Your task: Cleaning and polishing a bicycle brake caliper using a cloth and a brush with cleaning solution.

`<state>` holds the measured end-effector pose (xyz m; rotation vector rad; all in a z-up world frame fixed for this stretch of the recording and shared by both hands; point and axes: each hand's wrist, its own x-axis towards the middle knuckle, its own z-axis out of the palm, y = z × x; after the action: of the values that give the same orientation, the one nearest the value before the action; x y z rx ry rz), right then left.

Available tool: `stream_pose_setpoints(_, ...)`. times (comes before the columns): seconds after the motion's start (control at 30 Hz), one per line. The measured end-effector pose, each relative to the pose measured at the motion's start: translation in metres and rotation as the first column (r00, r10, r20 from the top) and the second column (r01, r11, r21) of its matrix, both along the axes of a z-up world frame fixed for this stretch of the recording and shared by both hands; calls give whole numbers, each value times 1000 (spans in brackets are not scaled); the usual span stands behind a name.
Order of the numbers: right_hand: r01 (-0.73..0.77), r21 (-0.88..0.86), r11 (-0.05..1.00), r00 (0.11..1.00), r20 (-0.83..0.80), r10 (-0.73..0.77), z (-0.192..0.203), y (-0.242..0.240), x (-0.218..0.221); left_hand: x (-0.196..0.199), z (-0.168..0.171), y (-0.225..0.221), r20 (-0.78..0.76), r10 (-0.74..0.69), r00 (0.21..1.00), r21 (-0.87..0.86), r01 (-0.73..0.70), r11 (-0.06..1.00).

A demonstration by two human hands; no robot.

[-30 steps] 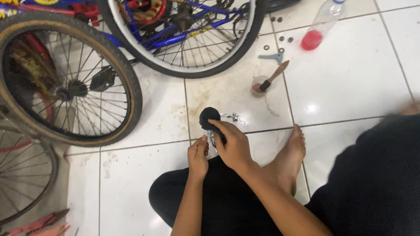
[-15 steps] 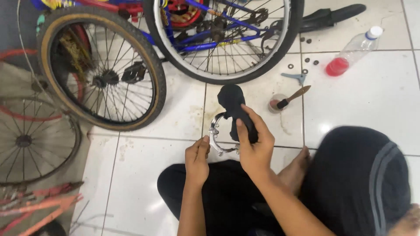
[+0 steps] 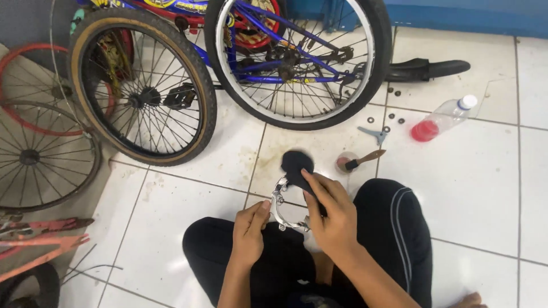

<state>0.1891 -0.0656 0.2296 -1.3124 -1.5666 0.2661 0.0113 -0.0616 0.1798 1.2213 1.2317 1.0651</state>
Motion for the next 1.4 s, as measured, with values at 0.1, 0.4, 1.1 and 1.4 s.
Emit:
stream_pose_setpoints(0.1,-41,-29,999,998,51,42,-11,3,6,14,-1,1,19,22,1000,10,-22,1000)
stream_pose_setpoints(0.4,-167,-46,985,975,-157,158,4,11,11,16,2,8,-52,43,998,3,-43,999)
stream_pose_setpoints(1.1,-267,-134,954,889,-416,190,-13,19,-1,17,25,15,-88,67,994,29,-65,997)
stream_pose_setpoints(1.4,-264,-112,958,943,-240,232,-6,18,1,13,29,11,-139,58,989,1,-58,998)
